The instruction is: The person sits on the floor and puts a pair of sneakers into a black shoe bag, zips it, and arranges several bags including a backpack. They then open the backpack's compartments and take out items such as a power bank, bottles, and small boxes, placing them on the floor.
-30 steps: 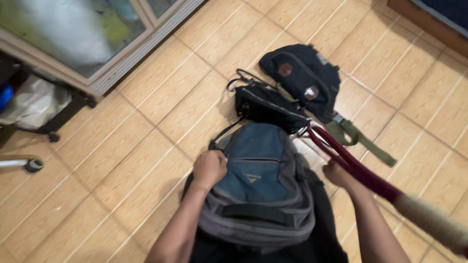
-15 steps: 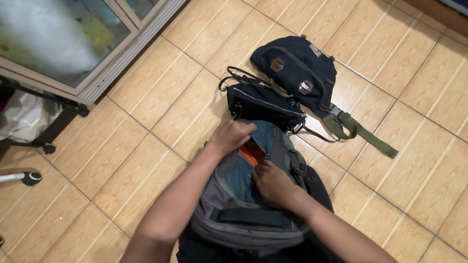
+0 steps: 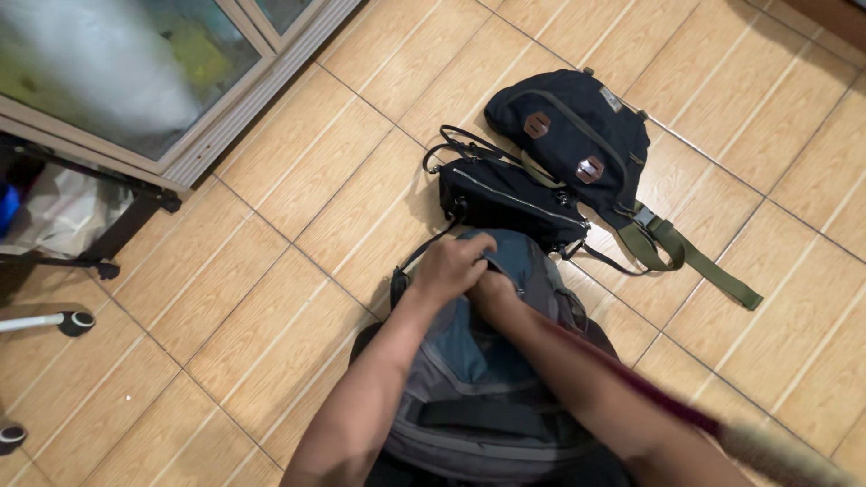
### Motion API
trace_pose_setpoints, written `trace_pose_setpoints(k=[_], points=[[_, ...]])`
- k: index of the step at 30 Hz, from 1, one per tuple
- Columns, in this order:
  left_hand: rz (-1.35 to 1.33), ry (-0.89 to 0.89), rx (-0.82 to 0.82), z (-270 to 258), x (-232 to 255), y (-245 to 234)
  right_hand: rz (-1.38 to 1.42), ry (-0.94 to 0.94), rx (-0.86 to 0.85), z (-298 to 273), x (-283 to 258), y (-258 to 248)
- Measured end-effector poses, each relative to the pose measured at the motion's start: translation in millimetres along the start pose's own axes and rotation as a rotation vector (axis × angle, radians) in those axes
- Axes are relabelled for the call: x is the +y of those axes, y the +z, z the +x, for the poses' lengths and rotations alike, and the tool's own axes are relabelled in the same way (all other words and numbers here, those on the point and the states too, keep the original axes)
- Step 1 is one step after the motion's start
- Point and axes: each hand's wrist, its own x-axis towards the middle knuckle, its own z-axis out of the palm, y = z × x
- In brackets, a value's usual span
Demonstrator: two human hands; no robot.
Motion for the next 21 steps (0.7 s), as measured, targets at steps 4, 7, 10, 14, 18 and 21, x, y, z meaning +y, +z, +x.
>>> trace_pose_setpoints(k=[4, 7, 10, 14, 18, 21], points=[[-0.239, -0.216, -0.193, 6.4, -4.5, -20.8, 0.154, 0.050, 0.112, -86.2, 1.0, -92.1], [-0.404, -0.225, -0.306, -1.0, 11.8, -41.0, 0.908, 0.609, 0.015, -173.6, 26.6, -149.5], [-0.794, -0.405, -0.335, -23.3, 54.7, -46.4, 1.611, 0.441, 0.495, -217.4, 46.8, -158.8], [-0.997, -0.532, -0.171, -45.8, 89.0, -34.3, 1.757, 0.425, 0.580, -239.9, 43.2, -139.8], [-0.921, -0.500, -0.087, -49.7, 91.5, -26.3, 2.078, 0.296, 0.594, -243.0, 36.1, -137.2], [-0.826, -0.281, -0.031, -42.2, 97.2, -20.6, 2.262, 0.558, 0.593, -249.0, 34.4, -131.1]])
